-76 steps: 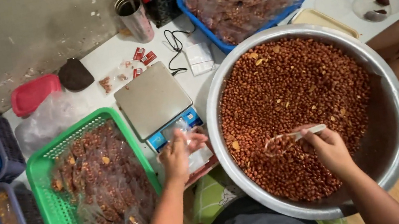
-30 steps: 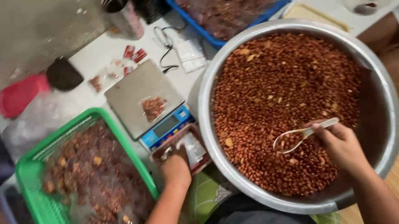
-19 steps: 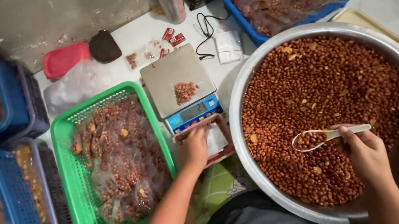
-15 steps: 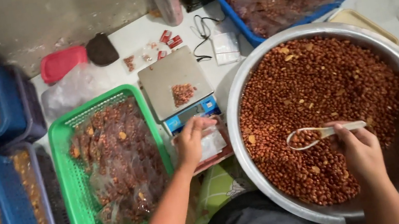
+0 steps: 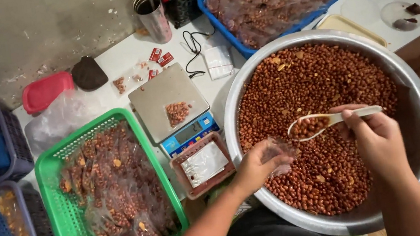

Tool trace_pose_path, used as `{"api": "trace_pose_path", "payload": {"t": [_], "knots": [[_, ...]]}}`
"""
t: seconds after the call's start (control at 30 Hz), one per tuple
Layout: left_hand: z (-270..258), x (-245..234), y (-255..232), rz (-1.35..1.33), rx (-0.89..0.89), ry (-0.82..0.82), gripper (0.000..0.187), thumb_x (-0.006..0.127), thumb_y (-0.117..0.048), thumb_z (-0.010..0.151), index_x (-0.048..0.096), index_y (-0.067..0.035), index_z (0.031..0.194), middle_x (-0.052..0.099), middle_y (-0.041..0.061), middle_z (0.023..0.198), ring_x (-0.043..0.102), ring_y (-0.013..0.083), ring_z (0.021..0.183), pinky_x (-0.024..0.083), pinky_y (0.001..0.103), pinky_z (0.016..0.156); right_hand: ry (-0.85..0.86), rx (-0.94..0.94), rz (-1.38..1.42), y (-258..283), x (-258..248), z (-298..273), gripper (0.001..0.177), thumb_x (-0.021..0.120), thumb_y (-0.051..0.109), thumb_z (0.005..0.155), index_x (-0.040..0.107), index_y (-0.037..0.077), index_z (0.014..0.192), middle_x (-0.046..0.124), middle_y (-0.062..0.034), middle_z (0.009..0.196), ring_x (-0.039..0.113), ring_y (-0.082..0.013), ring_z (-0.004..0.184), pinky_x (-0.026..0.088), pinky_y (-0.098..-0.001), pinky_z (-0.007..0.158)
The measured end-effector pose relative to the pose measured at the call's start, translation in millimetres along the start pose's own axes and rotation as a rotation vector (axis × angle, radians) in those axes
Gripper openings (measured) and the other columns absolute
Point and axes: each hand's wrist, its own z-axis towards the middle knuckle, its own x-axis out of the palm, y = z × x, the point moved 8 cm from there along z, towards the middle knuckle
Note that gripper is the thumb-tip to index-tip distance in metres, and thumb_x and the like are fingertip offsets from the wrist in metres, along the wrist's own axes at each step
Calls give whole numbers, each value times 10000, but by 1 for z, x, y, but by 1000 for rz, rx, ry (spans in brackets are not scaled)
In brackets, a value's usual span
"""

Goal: Scooping roasted peanuts from a large bowl into small plastic bags using a spoon for packaging.

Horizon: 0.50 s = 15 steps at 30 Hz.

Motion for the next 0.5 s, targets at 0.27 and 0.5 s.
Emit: {"api": "trace_pose_path", "payload": {"t": [0.27,0.5], "knots": [[6,18,-32,680,5,-51,373,736,-206,899,643,-117,1249,752,75,1076,730,214,956,645,338,797,284,-655,-443,9,22,-21,344,528,-106,907,707,59,1151,768,-85,1072,726,-158,902,649,-264,790],[49,-43,-22,138,377,90,243,504,-22,1070,737,-93,1063,741,74,1107,715,172,993,616,311,854,-110,-476,-301,4,-25,-24,197,586,-93,1085,718,-4,1200,695,-150,1107,624,-216,983,472,-318,965]]}}
